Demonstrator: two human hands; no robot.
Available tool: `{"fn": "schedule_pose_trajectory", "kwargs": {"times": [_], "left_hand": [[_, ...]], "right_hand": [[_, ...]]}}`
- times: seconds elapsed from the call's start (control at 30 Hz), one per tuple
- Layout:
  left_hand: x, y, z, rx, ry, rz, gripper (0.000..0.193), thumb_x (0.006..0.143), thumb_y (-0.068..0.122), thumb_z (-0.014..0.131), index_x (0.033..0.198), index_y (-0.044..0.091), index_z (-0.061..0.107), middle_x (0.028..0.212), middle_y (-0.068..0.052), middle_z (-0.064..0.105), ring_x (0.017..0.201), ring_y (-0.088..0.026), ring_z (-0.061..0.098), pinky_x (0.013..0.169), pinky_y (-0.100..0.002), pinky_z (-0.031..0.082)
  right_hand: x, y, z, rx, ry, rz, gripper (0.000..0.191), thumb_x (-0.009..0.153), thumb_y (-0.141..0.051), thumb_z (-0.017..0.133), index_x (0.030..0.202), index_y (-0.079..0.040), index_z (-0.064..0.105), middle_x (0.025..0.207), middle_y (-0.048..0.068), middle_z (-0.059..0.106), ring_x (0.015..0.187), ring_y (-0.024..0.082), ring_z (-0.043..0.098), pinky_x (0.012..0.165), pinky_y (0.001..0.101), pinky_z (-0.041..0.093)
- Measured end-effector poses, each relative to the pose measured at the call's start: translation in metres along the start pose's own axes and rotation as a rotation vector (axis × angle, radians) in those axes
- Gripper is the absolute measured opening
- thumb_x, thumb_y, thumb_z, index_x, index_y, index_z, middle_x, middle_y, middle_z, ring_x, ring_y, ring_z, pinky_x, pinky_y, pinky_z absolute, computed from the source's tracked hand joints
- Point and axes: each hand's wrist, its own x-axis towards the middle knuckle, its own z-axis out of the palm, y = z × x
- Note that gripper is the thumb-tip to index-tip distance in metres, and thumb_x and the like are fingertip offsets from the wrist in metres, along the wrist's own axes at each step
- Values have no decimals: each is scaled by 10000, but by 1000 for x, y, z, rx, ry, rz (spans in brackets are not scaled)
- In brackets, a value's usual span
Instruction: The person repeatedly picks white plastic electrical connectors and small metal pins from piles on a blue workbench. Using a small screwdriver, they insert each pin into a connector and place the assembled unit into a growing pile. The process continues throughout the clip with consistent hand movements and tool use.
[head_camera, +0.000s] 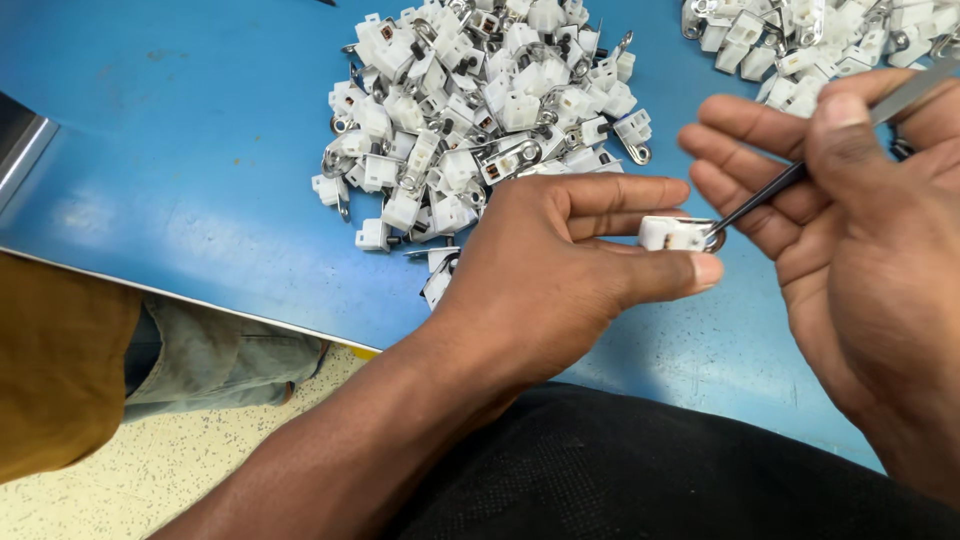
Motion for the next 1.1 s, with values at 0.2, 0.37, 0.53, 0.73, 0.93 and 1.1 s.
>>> {"fn": "schedule_pose_trajectory", "kwargs": {"times": [0.2,0.37,0.53,0.73,0.93,1.1], "left_hand": [[1,7,0,-62,-39,-103,449,895,355,758,1151,-14,753,867,-122,809,753,-165,825,684,-278,709],[0,14,2,15,-78,24,454,868,420,748,1049,3,769,836,-92,807,758,-117,822,706,-276,668],[-1,20,2,93,-80,-21,441,842,419,765,1012,14,809,824,-101,828,756,-133,827,718,-291,715],[4,14,-1,270,-90,76,500,799,425,823,1102,29,790,1025,-86,823,939,-130,802,838,-343,657],[7,11,-10,243,-49,-217,303,874,304,770,1114,122,806,1023,-83,812,855,-138,813,766,-339,628],[35,13,-56,534,421,-122,336,905,186,725,1241,194,733,1086,-49,831,769,-198,781,624,-391,633]], "right_hand": [[-2,5,-14,-33,-58,-142,504,1199,-350,239,1468,28,434,1540,225,559,1487,293,600,1218,411,494],[-2,-6,-12,-171,-105,-216,562,1205,-415,216,1475,22,444,1489,220,580,1460,297,620,1189,414,521],[-5,-31,6,-351,-116,-292,467,1169,-385,205,1389,8,328,1297,243,614,1266,323,696,1014,434,578],[-11,-23,4,-454,-190,-354,334,1188,-307,232,1344,-58,390,1213,231,680,1168,326,718,1016,450,578],[7,42,-21,270,41,-23,178,1247,-212,312,1366,-130,417,1227,119,615,1117,207,699,1084,384,558],[72,120,-39,-606,390,265,294,1100,-367,600,1255,-117,603,839,-11,704,588,119,560,517,350,445]]}}
